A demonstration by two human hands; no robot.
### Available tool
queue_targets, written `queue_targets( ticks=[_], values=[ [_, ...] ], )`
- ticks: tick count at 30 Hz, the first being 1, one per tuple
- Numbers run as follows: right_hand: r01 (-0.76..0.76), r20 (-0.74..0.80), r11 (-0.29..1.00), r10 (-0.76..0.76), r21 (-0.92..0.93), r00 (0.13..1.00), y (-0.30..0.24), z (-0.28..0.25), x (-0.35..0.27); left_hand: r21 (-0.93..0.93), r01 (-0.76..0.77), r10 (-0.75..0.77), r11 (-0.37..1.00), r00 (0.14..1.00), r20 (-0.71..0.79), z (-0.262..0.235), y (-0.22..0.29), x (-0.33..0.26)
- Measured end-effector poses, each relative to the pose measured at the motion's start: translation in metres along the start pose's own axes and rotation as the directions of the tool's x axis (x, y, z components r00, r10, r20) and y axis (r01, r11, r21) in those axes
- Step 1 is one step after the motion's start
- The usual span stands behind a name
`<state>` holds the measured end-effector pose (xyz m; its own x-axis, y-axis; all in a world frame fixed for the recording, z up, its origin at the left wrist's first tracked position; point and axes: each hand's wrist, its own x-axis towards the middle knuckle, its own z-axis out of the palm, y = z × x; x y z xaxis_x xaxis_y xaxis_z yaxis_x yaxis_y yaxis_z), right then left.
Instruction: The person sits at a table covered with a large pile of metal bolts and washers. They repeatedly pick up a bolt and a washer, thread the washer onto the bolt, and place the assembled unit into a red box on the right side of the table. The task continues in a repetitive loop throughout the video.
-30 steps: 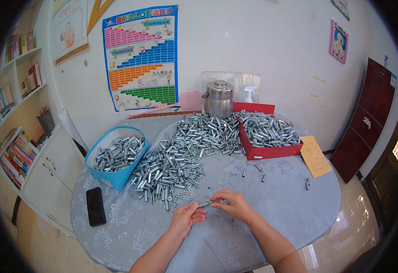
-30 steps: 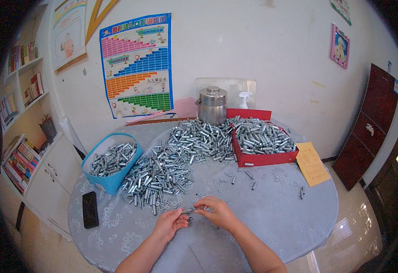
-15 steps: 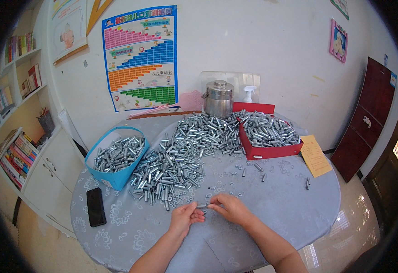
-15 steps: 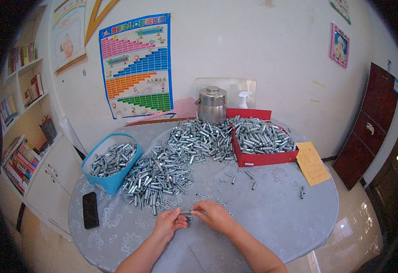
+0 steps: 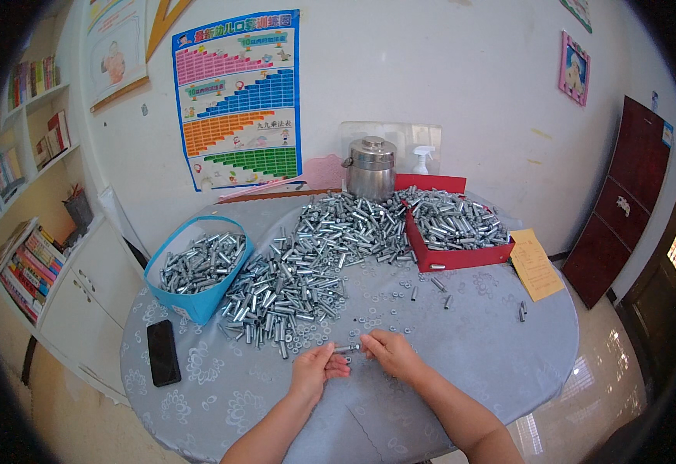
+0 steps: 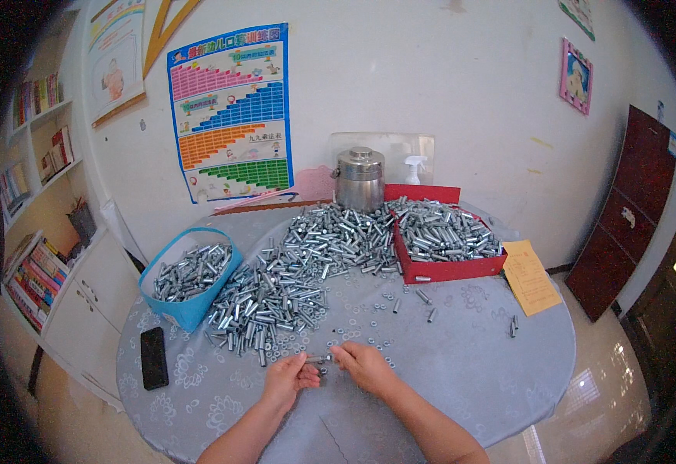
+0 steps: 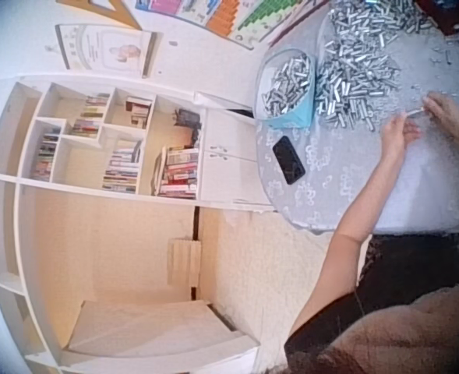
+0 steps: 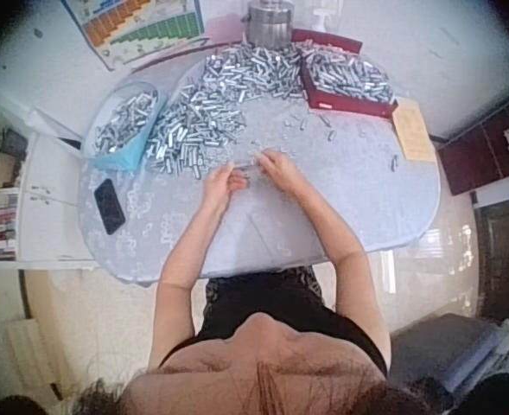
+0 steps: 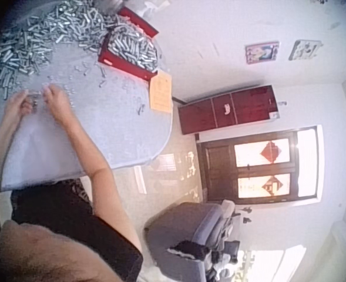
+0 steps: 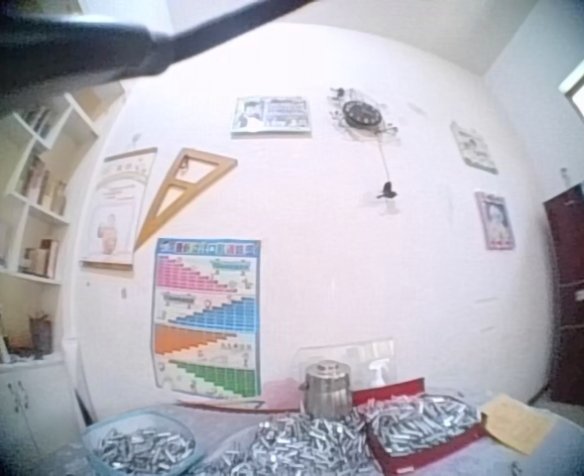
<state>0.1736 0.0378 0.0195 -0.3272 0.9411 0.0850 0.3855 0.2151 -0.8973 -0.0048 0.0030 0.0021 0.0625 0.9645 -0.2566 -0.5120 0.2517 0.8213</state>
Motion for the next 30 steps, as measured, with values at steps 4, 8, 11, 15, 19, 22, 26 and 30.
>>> queue_targets(
  ticks=[4,8,11,15,19,22,26,30],
  values=[
    [0.048,0.089,0.99,-0.036,-0.133,0.995,-0.01,-0.005,-0.001,0.042,0.0,0.001,0.999,1.0,-0.009,0.002,0.001,0.0],
    [0.224,0.018,0.966,-0.223,-0.132,0.975,-0.009,-0.002,-0.002,0.031,-0.002,0.002,1.0,1.0,-0.012,0.0,0.001,0.0],
    [0.272,0.035,0.957,-0.27,-0.102,0.962,-0.007,-0.002,-0.001,0.028,0.002,-0.002,1.0,1.0,-0.012,-0.001,0.001,0.001],
    [0.174,0.156,0.961,-0.142,-0.214,0.977,-0.011,-0.007,-0.001,0.064,-0.024,0.023,0.998,0.999,0.024,0.003,0.005,-0.003],
    [0.02,0.178,0.986,0.01,-0.165,0.984,-0.006,-0.003,-0.002,0.049,-0.051,0.051,0.997,0.999,0.013,0.004,0.003,-0.003],
    [-0.011,0.082,0.991,0.022,-0.134,0.996,-0.011,0.0,-0.003,0.038,-0.06,0.06,0.997,0.998,0.003,0.005,0.004,-0.004],
    [0.148,0.033,0.976,-0.144,-0.158,0.989,-0.017,-0.001,-0.004,0.027,-0.058,0.058,0.998,0.998,-0.002,0.004,0.002,-0.002],
    [0.405,0.038,0.871,-0.411,-0.28,0.911,-0.012,-0.003,-0.001,-0.009,-0.028,0.028,1.0,1.0,-0.007,0.002,0.003,-0.001]
  ],
)
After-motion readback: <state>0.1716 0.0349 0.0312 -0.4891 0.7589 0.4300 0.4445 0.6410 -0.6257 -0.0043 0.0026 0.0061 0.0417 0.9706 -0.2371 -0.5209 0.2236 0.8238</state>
